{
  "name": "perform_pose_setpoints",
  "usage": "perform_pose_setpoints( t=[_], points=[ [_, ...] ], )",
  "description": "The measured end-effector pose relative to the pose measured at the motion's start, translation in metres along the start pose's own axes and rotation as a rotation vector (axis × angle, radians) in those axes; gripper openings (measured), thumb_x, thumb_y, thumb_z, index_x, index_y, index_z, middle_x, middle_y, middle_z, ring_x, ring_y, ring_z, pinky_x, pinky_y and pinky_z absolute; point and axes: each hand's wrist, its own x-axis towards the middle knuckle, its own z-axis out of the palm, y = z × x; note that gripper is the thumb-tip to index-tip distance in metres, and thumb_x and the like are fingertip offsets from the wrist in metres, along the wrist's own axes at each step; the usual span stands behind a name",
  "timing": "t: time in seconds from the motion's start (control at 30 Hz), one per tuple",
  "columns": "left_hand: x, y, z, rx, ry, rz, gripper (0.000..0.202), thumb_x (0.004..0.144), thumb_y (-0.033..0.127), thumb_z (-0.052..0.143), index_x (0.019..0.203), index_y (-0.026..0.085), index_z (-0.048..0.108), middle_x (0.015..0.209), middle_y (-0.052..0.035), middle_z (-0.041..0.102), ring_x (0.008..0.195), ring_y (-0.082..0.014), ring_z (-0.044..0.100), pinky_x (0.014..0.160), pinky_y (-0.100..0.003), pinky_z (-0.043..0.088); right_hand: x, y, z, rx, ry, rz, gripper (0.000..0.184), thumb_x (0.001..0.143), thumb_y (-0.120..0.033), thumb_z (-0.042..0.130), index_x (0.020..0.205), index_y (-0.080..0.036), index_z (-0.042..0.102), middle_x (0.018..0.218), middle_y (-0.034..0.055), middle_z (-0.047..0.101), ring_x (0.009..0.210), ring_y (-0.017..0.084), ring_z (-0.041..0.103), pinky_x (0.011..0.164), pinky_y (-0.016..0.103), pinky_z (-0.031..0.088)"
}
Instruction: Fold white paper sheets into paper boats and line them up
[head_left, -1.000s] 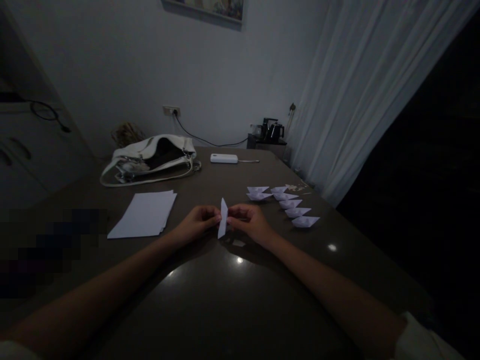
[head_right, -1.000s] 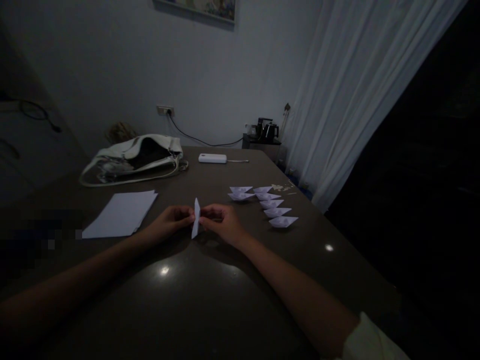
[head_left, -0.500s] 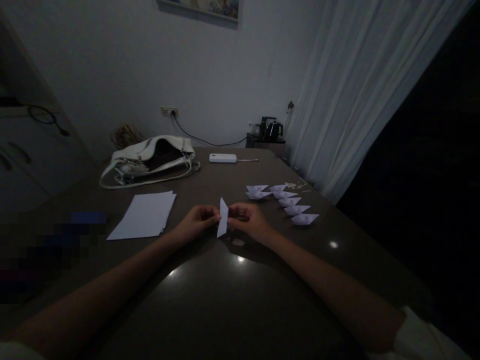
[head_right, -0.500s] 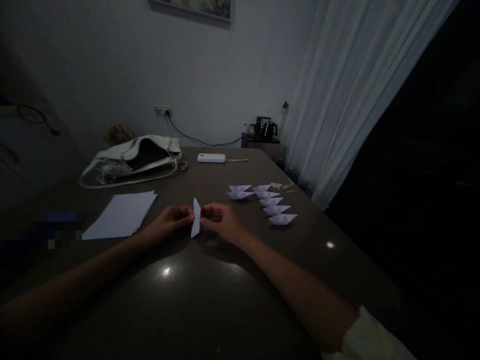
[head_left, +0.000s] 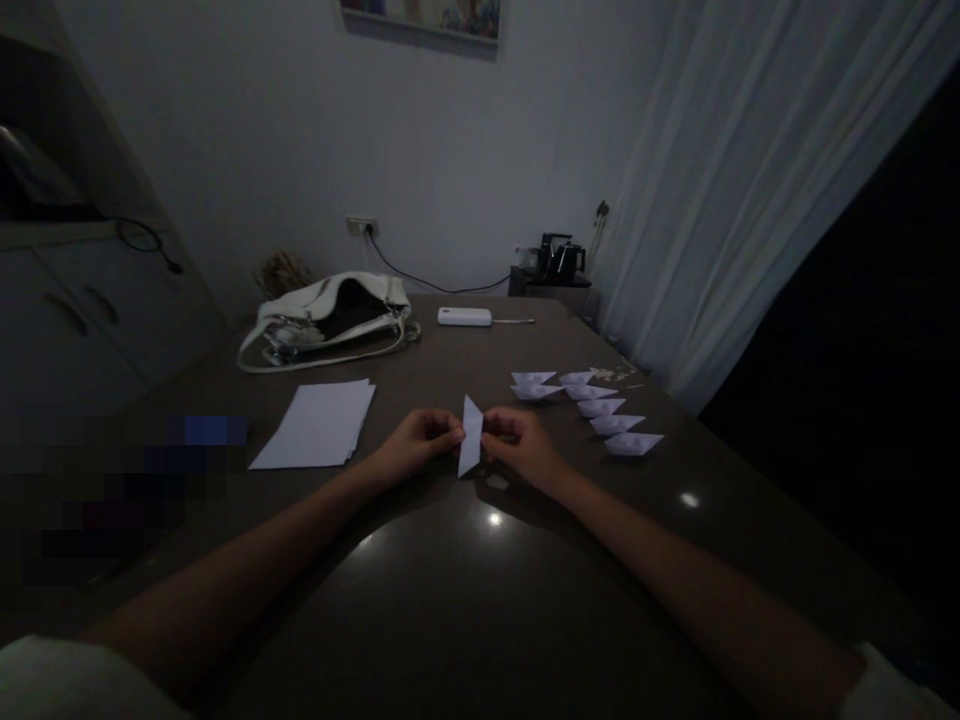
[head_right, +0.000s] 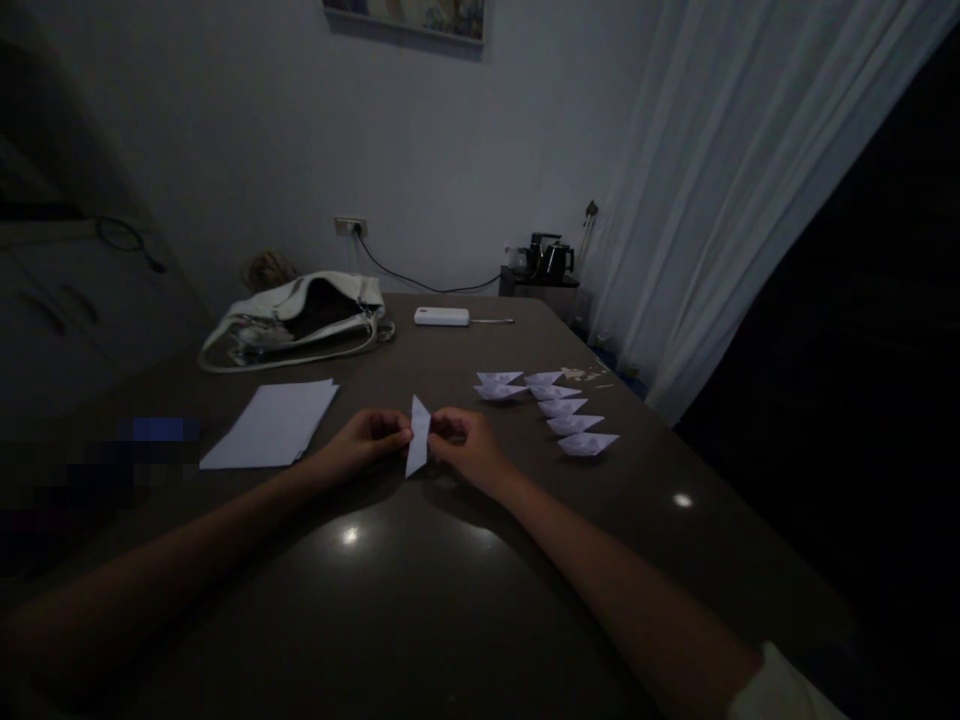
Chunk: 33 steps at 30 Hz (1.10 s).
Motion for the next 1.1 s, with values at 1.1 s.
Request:
perform_pose_setpoints(
  t=[1.1],
  points=[
    [-0.002,-0.002,0.002,-0.052,-0.029,0.054,0.027,0.073,0.038,0.067,0.076,0.011,0.063,0.068,-0.0015,0.062,0.062,-0.012,0.055,0.061,-0.024,0.041,0.003,0.009,-0.003,0.004,-0.022,0.081,0.032,0.07,-0.031,0.068,0.096,-0.014,0.062,0.08,0.0051,0.064,0.061,0.012,0.058,0.047,0.02,0.044]
  ],
)
